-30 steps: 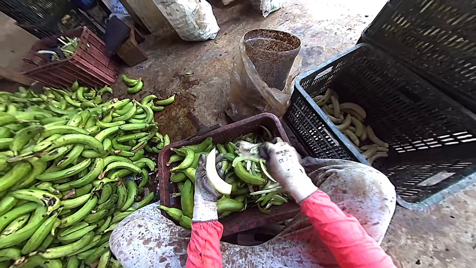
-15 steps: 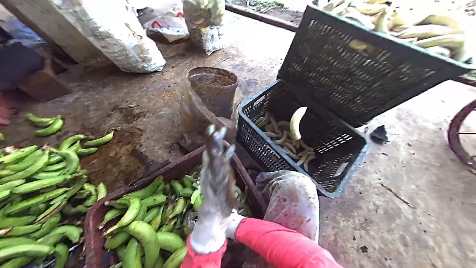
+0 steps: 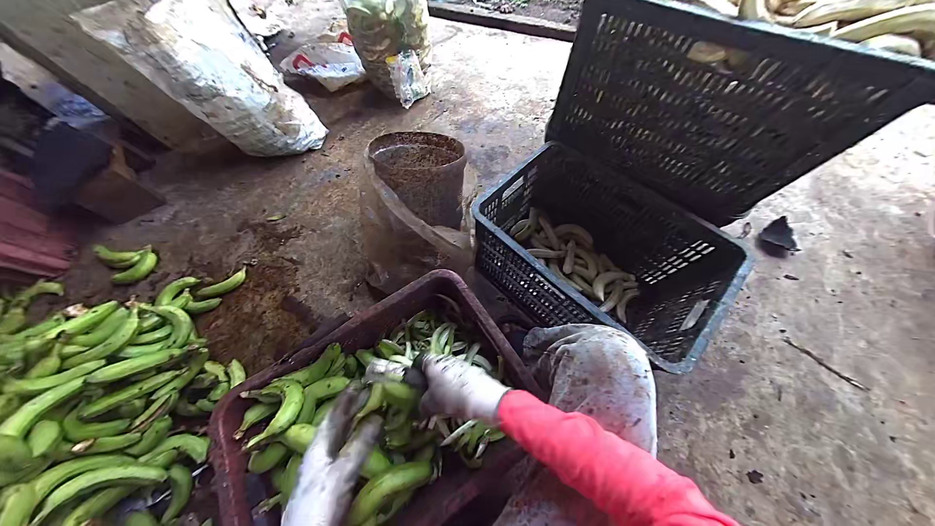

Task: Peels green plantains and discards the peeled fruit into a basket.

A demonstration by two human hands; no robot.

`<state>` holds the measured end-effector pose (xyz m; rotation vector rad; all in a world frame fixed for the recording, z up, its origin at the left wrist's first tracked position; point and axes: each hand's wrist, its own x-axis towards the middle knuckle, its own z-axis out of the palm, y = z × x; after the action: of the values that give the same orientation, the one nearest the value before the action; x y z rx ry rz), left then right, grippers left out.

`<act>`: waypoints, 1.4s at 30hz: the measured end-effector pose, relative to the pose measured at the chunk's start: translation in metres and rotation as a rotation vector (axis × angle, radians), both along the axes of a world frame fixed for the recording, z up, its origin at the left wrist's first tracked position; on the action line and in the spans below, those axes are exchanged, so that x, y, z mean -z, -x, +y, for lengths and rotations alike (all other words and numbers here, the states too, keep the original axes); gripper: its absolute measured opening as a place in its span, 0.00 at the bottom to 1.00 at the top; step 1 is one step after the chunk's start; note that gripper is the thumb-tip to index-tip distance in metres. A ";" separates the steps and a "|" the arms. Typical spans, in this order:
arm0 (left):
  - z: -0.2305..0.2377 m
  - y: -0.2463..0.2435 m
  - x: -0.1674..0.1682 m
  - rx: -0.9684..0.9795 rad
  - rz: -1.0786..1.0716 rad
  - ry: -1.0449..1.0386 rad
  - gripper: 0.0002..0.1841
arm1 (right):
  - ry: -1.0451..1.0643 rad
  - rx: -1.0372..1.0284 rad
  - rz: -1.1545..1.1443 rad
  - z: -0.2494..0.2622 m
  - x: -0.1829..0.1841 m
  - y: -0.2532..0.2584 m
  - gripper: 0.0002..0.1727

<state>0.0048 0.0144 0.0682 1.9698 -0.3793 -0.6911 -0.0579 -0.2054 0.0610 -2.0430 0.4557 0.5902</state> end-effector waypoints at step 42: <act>-0.074 0.022 0.086 -0.973 0.666 1.072 0.30 | 0.162 -0.082 0.191 0.015 0.048 -0.008 0.19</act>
<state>-0.0173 -0.0599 -0.0175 0.6511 0.5250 -0.3163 -0.0502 -0.1908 0.0129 -2.1767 0.5493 0.8266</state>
